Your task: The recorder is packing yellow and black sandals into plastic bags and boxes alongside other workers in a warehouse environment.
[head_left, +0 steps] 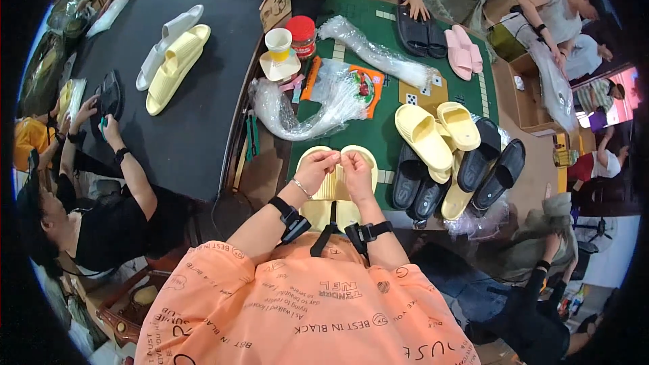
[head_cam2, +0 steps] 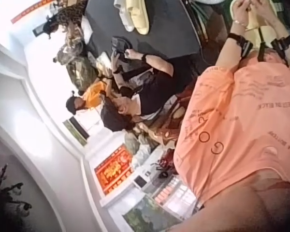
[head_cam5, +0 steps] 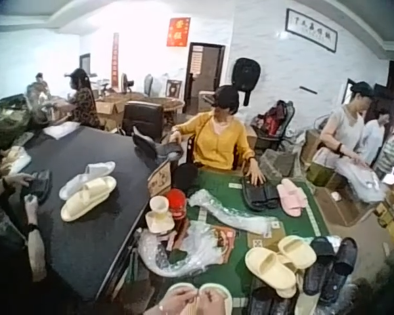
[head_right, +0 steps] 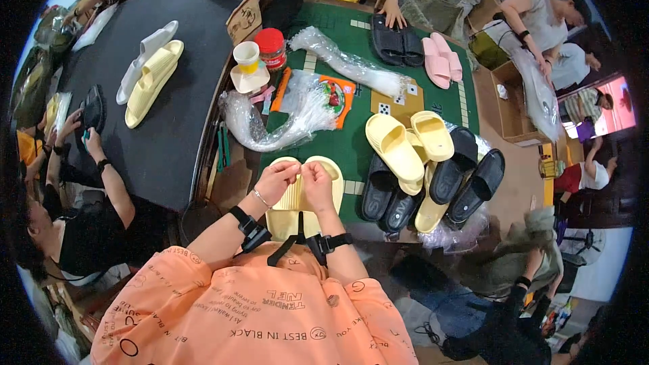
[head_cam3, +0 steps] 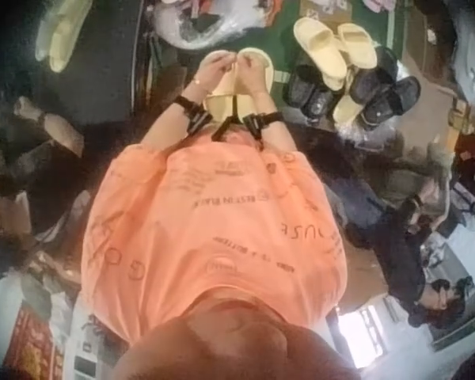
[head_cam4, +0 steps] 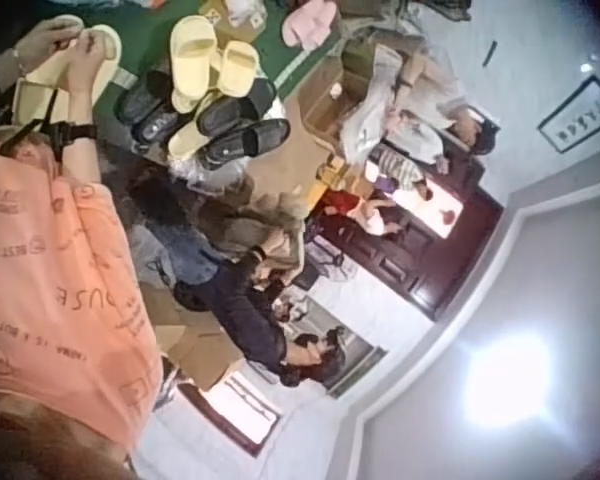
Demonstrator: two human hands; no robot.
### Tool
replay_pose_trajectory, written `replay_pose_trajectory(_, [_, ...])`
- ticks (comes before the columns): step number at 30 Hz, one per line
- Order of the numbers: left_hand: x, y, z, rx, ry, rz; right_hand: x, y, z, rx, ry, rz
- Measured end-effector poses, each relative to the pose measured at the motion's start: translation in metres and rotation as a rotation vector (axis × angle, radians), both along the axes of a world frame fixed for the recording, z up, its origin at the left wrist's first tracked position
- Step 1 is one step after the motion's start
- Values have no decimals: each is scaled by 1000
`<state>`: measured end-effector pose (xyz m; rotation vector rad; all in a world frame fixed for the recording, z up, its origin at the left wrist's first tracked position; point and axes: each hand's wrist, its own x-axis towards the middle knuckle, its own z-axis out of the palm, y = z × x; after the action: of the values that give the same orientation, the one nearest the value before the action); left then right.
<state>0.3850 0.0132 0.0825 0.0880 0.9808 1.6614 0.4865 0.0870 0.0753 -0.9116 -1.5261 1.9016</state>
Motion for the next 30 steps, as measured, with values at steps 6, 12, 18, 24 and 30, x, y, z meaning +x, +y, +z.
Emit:
replay_pose_trajectory(6, [-6, -3, 1, 10, -7, -58, 1, -1, 9, -15, -3, 27])
replay_pose_trajectory(12, [-7, -1, 1, 7, 13, -76, 2, 0, 4, -46, 12, 43])
replay_pose_trajectory(18, [2, 2, 2, -8, -6, 53, 0, 0, 7, -71, 21, 0])
replay_pose_trajectory(24, [5, 1, -4, -8, -16, 59, -1, 0, 8, -67, 29, 5])
replay_pose_trajectory(30, [5, -2, 1, -19, 63, 65, 3, 1, 7, -83, 11, 41])
